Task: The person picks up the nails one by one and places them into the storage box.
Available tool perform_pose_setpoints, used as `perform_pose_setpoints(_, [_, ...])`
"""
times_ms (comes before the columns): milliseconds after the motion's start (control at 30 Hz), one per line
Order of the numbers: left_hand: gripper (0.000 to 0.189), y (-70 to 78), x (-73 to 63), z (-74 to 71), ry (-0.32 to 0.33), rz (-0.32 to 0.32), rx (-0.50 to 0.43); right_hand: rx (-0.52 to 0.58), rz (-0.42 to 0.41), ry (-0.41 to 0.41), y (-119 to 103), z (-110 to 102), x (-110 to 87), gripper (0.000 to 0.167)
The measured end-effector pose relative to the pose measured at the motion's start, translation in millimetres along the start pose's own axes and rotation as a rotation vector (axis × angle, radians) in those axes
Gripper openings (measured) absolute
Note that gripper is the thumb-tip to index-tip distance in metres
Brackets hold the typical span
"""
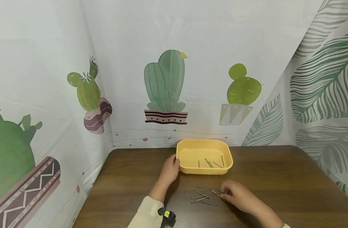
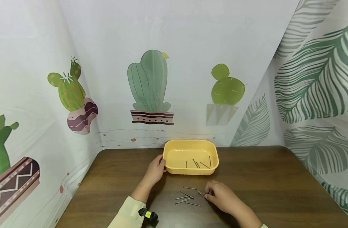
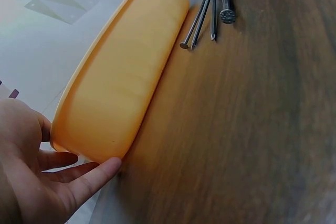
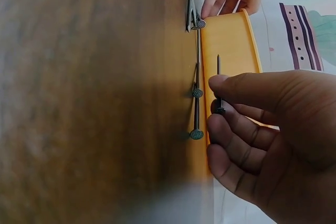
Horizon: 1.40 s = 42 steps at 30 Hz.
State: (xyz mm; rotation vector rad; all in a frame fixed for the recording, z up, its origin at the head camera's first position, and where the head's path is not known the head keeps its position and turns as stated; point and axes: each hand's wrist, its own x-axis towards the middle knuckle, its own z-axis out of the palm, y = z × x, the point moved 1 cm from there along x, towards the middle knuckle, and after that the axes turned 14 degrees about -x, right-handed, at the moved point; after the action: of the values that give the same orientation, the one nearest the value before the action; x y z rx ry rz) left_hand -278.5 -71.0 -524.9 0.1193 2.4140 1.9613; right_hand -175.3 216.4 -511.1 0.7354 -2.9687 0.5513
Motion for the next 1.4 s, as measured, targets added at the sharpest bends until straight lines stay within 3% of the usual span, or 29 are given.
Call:
perform_pose_setpoints(833, [0.047, -3.4, 0.9, 0.8, -0.012, 0.002, 0.001, 0.005, -0.005, 0.167, -0.1, -4.8, 7.6, 0.013])
perform_pose_setpoints(1400, [0.046, -2.3, -0.1, 1.0, -0.004, -0.001, -0.003, -0.048, 0.012, 0.319, 1.8, -28.0, 33.1, 0.017])
